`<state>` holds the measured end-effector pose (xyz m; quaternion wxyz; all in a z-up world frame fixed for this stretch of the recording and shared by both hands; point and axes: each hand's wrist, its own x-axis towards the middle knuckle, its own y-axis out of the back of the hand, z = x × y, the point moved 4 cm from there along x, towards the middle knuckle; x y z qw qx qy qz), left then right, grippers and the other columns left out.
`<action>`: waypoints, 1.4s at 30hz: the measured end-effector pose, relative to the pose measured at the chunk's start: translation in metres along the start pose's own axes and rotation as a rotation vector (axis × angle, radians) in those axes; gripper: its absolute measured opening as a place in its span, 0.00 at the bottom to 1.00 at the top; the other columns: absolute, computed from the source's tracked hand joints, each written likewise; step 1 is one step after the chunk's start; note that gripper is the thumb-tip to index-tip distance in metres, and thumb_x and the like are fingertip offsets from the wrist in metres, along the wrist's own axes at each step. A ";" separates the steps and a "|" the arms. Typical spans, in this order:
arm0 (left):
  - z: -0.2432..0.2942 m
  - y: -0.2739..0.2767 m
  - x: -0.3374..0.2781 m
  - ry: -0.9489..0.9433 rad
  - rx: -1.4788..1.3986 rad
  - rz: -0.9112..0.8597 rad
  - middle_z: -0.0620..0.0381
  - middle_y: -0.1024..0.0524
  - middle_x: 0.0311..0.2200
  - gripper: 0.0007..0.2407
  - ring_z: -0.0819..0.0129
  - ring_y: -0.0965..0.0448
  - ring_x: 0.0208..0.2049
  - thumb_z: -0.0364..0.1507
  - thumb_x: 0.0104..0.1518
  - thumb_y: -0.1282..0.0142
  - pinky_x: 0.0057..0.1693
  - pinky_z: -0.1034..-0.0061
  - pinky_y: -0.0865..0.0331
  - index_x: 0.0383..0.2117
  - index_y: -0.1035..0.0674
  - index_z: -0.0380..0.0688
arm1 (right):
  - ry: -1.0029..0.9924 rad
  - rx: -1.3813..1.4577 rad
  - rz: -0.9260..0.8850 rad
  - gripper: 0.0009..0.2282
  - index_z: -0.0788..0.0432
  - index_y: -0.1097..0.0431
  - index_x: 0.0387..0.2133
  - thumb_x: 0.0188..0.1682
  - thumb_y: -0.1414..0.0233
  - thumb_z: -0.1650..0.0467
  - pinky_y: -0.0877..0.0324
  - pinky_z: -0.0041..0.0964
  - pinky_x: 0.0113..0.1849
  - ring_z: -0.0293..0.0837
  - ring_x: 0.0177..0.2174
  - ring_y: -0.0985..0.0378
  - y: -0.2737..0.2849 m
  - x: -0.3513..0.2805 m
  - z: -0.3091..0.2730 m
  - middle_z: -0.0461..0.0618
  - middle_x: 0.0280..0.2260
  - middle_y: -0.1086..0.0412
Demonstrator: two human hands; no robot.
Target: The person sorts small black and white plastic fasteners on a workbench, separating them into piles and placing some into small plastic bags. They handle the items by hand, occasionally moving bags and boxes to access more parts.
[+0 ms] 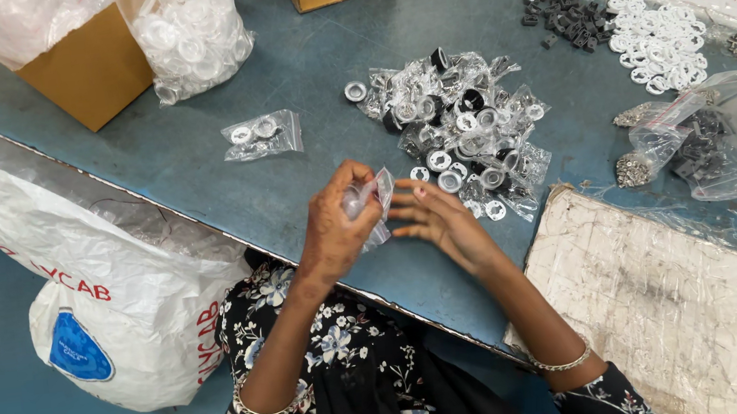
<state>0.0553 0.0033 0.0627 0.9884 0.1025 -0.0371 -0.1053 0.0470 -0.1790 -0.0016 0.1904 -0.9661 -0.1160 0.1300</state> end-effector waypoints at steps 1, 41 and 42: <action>0.001 0.004 0.002 -0.039 -0.029 -0.004 0.61 0.23 0.29 0.06 0.74 0.21 0.30 0.24 0.57 0.45 0.36 0.76 0.27 0.39 0.25 0.45 | -0.037 0.118 -0.097 0.16 0.59 0.34 0.54 0.56 0.59 0.66 0.22 0.38 0.44 0.46 0.45 0.23 -0.003 0.000 0.002 0.56 0.46 0.27; -0.132 -0.010 0.104 0.034 0.171 0.208 0.57 0.17 0.27 0.10 0.72 0.20 0.26 0.33 0.54 0.34 0.35 0.75 0.27 0.36 0.15 0.42 | 0.563 -0.542 0.482 0.08 0.66 0.28 0.41 0.56 0.52 0.74 0.23 0.30 0.29 0.36 0.31 0.20 0.052 -0.008 -0.048 0.48 0.33 0.25; -0.128 -0.014 0.104 -0.041 0.211 0.254 0.56 0.17 0.28 0.10 0.72 0.20 0.28 0.33 0.54 0.33 0.36 0.75 0.27 0.37 0.16 0.42 | 0.558 -0.586 0.489 0.08 0.66 0.28 0.42 0.56 0.52 0.74 0.24 0.30 0.29 0.36 0.29 0.21 0.049 -0.010 -0.047 0.48 0.33 0.25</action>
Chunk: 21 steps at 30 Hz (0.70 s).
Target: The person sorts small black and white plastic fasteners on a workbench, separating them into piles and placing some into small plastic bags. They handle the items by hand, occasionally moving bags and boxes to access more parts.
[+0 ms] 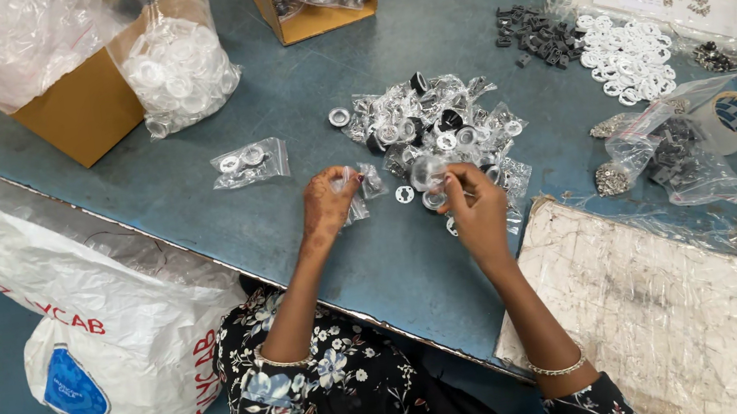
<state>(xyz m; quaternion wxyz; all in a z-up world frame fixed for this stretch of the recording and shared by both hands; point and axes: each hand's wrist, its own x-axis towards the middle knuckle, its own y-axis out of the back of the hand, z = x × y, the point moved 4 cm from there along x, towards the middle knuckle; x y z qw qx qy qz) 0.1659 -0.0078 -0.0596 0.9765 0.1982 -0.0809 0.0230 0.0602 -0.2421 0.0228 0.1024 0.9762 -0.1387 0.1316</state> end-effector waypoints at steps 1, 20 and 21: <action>0.006 -0.002 -0.002 -0.075 0.031 0.053 0.56 0.18 0.30 0.11 0.72 0.19 0.29 0.33 0.54 0.33 0.38 0.75 0.27 0.37 0.16 0.41 | 0.005 -0.043 -0.004 0.08 0.66 0.28 0.42 0.56 0.52 0.74 0.25 0.30 0.29 0.36 0.27 0.23 -0.001 -0.001 -0.001 0.48 0.33 0.26; 0.040 -0.036 -0.043 0.131 -0.612 -0.353 0.61 0.21 0.33 0.10 0.81 0.25 0.31 0.26 0.55 0.33 0.37 0.83 0.29 0.41 0.18 0.39 | -0.108 0.311 -0.181 0.04 0.63 0.35 0.35 0.52 0.47 0.76 0.21 0.34 0.39 0.35 0.39 0.23 -0.008 0.003 0.015 0.50 0.39 0.28; 0.042 -0.035 -0.043 0.077 -0.535 -0.333 0.60 0.21 0.32 0.10 0.80 0.25 0.31 0.26 0.56 0.33 0.38 0.83 0.29 0.41 0.18 0.38 | -0.103 0.300 -0.168 0.04 0.63 0.36 0.35 0.52 0.47 0.78 0.22 0.33 0.39 0.36 0.38 0.23 -0.007 0.003 0.017 0.51 0.39 0.27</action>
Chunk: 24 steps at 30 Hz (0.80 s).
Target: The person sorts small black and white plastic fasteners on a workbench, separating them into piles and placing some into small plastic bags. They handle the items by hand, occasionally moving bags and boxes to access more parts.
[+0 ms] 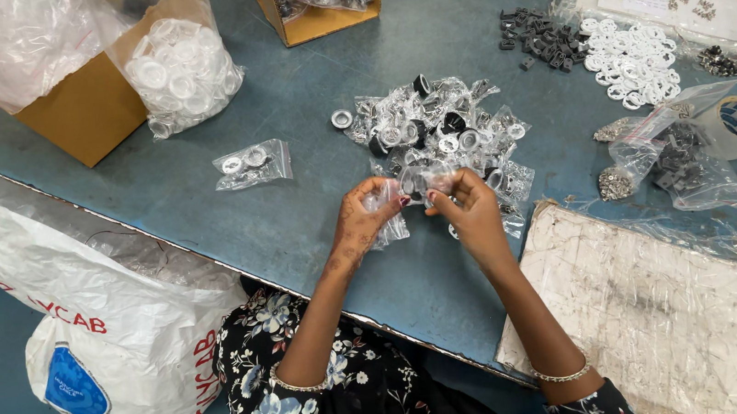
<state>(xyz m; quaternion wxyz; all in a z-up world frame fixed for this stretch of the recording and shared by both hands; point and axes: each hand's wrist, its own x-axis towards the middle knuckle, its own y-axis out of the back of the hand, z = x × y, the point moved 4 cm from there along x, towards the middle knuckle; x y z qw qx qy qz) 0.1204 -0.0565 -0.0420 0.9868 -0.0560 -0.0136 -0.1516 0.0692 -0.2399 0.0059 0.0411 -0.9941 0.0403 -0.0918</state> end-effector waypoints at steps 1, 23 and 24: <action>0.003 0.000 -0.001 -0.043 0.086 0.011 0.59 0.21 0.32 0.09 0.80 0.25 0.31 0.26 0.56 0.33 0.38 0.83 0.30 0.41 0.18 0.38 | 0.005 -0.010 0.013 0.04 0.64 0.36 0.35 0.51 0.47 0.79 0.22 0.32 0.39 0.36 0.38 0.23 0.001 0.000 0.002 0.51 0.38 0.27; 0.020 -0.007 0.012 0.199 -0.144 -0.123 0.60 0.19 0.26 0.15 0.79 0.21 0.25 0.37 0.51 0.30 0.33 0.81 0.24 0.37 0.18 0.41 | 0.141 -0.067 0.266 0.03 0.63 0.37 0.34 0.53 0.51 0.81 0.24 0.29 0.38 0.38 0.33 0.19 0.023 -0.001 -0.016 0.53 0.34 0.24; 0.023 -0.008 0.020 0.173 -0.144 -0.104 0.58 0.19 0.26 0.14 0.78 0.20 0.24 0.37 0.51 0.30 0.32 0.80 0.24 0.37 0.18 0.42 | 0.140 -0.044 0.302 0.03 0.63 0.36 0.35 0.53 0.51 0.81 0.24 0.29 0.36 0.39 0.33 0.19 0.029 -0.001 -0.020 0.53 0.34 0.24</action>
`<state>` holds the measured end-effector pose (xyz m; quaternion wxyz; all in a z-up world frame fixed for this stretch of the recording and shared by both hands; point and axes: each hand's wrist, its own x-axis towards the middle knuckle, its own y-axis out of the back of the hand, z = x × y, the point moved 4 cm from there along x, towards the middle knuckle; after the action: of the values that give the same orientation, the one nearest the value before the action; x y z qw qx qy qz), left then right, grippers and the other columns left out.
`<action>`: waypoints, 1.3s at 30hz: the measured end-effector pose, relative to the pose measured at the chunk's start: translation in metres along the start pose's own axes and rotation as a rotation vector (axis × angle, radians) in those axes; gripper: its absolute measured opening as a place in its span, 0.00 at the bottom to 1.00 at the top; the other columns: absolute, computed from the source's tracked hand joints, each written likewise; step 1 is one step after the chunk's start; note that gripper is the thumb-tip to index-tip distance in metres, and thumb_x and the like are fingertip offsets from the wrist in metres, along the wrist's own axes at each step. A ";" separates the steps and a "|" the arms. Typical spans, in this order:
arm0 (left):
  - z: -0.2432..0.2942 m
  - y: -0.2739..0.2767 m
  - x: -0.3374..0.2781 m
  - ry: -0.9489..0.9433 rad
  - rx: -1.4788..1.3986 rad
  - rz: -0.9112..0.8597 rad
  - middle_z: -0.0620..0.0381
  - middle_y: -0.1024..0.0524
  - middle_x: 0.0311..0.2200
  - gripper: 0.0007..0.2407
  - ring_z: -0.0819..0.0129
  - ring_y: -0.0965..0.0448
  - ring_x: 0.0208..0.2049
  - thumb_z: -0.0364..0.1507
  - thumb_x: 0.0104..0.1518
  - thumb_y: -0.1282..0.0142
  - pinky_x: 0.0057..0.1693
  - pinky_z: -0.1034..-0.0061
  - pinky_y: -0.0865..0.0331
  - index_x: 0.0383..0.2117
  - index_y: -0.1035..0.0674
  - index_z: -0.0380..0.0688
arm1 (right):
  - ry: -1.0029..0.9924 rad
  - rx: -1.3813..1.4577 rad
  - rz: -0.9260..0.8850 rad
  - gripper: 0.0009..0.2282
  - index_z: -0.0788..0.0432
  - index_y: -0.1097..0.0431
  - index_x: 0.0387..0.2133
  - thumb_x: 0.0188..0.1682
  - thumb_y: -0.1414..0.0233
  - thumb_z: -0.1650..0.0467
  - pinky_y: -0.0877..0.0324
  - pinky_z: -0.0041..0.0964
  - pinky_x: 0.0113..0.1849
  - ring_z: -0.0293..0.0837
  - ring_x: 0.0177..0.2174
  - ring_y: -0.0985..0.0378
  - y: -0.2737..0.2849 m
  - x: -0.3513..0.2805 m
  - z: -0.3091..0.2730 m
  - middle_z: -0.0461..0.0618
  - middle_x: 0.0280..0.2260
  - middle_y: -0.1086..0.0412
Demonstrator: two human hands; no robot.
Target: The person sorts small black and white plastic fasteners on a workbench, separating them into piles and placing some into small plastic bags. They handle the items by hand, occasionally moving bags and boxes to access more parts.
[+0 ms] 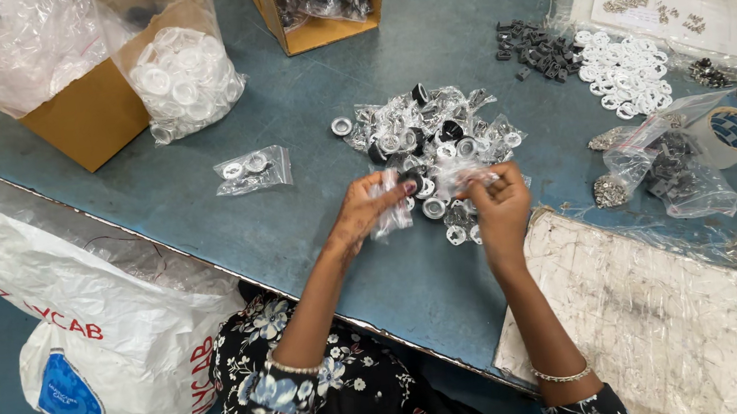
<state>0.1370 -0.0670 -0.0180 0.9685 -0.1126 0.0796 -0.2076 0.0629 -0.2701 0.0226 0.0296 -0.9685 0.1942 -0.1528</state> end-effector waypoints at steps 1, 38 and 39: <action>0.004 0.000 0.007 -0.027 0.001 0.019 0.57 0.19 0.26 0.14 0.77 0.20 0.23 0.37 0.51 0.30 0.31 0.80 0.24 0.36 0.18 0.42 | -0.005 0.021 0.037 0.03 0.63 0.36 0.35 0.53 0.51 0.81 0.25 0.29 0.34 0.39 0.32 0.19 0.004 0.002 -0.003 0.54 0.35 0.24; -0.016 0.125 -0.094 -0.452 0.276 0.582 0.60 0.31 0.15 0.08 0.75 0.30 0.17 0.21 0.54 0.58 0.27 0.77 0.36 0.19 0.27 0.39 | 0.225 -0.568 -0.549 0.16 0.64 0.32 0.47 0.47 0.42 0.70 0.27 0.41 0.38 0.50 0.39 0.22 -0.225 0.001 0.028 0.57 0.42 0.28; -0.017 0.128 -0.093 -0.465 0.212 0.568 0.60 0.31 0.15 0.08 0.75 0.31 0.17 0.21 0.54 0.58 0.27 0.77 0.37 0.19 0.27 0.39 | 0.260 -0.624 -0.554 0.20 0.66 0.34 0.49 0.46 0.39 0.69 0.28 0.45 0.39 0.55 0.37 0.23 -0.241 0.006 0.036 0.60 0.41 0.29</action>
<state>0.0987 0.0831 -0.0565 0.9859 -0.0293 -0.1364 0.0929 0.1678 -0.0507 0.0182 -0.3312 -0.9194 -0.0340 -0.2097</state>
